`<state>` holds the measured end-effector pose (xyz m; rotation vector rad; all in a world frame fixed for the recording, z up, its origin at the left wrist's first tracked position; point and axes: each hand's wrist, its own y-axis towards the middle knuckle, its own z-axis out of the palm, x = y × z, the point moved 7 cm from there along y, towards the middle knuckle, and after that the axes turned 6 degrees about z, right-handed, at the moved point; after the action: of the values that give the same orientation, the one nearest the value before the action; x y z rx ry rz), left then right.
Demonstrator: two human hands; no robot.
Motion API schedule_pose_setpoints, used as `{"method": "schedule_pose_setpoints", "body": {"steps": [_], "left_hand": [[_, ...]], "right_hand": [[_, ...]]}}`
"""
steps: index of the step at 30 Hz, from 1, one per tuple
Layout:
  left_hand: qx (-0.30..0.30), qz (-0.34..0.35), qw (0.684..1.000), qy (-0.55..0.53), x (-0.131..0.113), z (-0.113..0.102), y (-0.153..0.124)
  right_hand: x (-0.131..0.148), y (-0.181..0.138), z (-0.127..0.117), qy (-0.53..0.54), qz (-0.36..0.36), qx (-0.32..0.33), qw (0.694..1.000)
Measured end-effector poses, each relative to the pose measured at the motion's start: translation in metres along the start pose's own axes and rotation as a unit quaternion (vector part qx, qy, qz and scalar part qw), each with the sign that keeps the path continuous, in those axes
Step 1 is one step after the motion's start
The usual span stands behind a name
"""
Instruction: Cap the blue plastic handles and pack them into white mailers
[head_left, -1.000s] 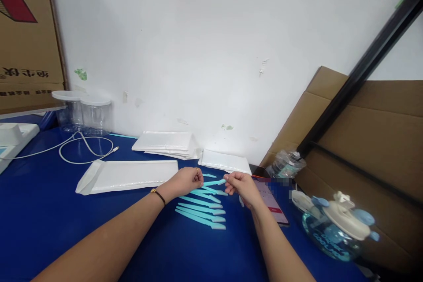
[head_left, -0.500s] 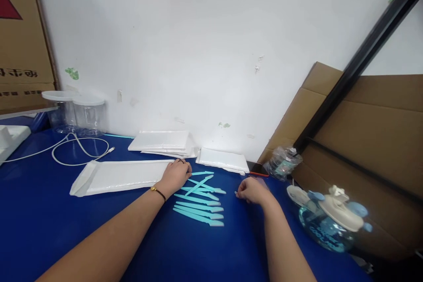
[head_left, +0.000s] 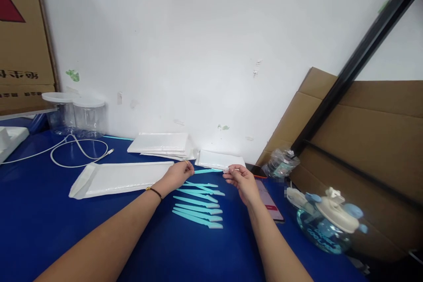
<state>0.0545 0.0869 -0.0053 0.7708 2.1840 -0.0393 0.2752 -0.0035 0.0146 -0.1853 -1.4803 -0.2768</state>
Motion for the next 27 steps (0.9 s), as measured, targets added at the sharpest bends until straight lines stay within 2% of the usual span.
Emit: {"method": "schedule_pose_setpoints", "body": {"steps": [7, 13, 20, 27], "left_hand": [[0.01, 0.012, 0.998, -0.055, -0.003, 0.003, -0.001], [0.016, 0.015, 0.997, -0.074, -0.006, 0.005, -0.002], [0.001, 0.016, 0.996, -0.087, 0.0, 0.003, 0.0], [0.005, 0.007, 0.995, -0.1, -0.005, 0.001, -0.002]], "right_hand": [[-0.003, 0.002, 0.002, 0.022, -0.017, -0.002, 1.0], [-0.001, -0.001, 0.007, -0.002, -0.023, 0.008, 1.0], [0.013, -0.001, -0.013, 0.032, -0.052, -0.048, 0.997], [0.014, -0.002, -0.007, -0.068, -0.08, -0.01, 0.994]]}}
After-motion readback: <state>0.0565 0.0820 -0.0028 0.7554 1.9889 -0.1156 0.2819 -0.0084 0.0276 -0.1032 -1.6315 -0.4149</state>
